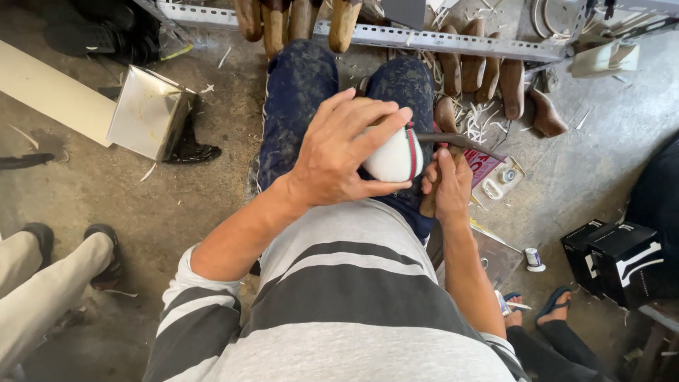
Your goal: The person sits on the floor and uses a hammer to tap the sole and heel of a white shoe placed on their lap. They then reach for another shoe from a nearby shelf and continue hammering it.
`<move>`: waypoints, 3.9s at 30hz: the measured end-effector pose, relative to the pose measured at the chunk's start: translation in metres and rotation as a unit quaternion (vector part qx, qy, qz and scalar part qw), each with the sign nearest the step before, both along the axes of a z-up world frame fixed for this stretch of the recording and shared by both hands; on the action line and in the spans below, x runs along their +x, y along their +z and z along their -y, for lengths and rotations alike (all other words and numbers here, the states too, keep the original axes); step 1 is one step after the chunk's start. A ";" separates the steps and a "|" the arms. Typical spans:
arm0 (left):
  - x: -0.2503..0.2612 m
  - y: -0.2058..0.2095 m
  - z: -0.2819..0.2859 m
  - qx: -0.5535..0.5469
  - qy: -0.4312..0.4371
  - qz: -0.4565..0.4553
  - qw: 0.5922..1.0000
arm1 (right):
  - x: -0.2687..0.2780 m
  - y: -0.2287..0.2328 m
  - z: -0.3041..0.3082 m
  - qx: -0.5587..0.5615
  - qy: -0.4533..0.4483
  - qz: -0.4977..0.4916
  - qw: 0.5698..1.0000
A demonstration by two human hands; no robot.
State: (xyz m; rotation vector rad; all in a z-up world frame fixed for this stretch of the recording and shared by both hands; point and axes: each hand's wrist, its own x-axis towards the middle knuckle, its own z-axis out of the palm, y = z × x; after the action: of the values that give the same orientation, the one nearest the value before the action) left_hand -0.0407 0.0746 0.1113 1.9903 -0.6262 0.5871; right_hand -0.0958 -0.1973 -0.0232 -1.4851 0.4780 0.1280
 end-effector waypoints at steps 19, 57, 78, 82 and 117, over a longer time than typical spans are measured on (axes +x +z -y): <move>0.009 -0.108 0.025 0.318 0.079 -0.021 0.945 | 0.065 0.146 0.017 -0.376 0.257 0.138 0.879; 0.011 -0.126 0.029 0.033 0.083 -0.059 0.994 | 0.040 0.171 0.010 -0.355 0.169 0.264 0.881; 0.002 -0.052 0.002 -0.367 0.126 -0.316 0.866 | 0.002 0.071 0.005 -0.255 0.032 0.194 0.947; -0.063 -0.014 -0.003 -0.462 0.059 -0.385 0.797 | 0.003 0.064 0.012 -0.236 0.015 0.181 0.955; -0.005 -0.124 0.025 0.302 0.213 0.088 0.925 | 0.105 0.141 -0.051 -0.498 0.317 0.177 0.787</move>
State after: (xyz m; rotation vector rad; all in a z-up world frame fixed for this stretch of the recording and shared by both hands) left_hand -0.0460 0.0495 -0.0130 2.7116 -0.5189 0.9256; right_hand 0.0090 -0.1465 0.1180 -2.6165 -0.3804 0.1218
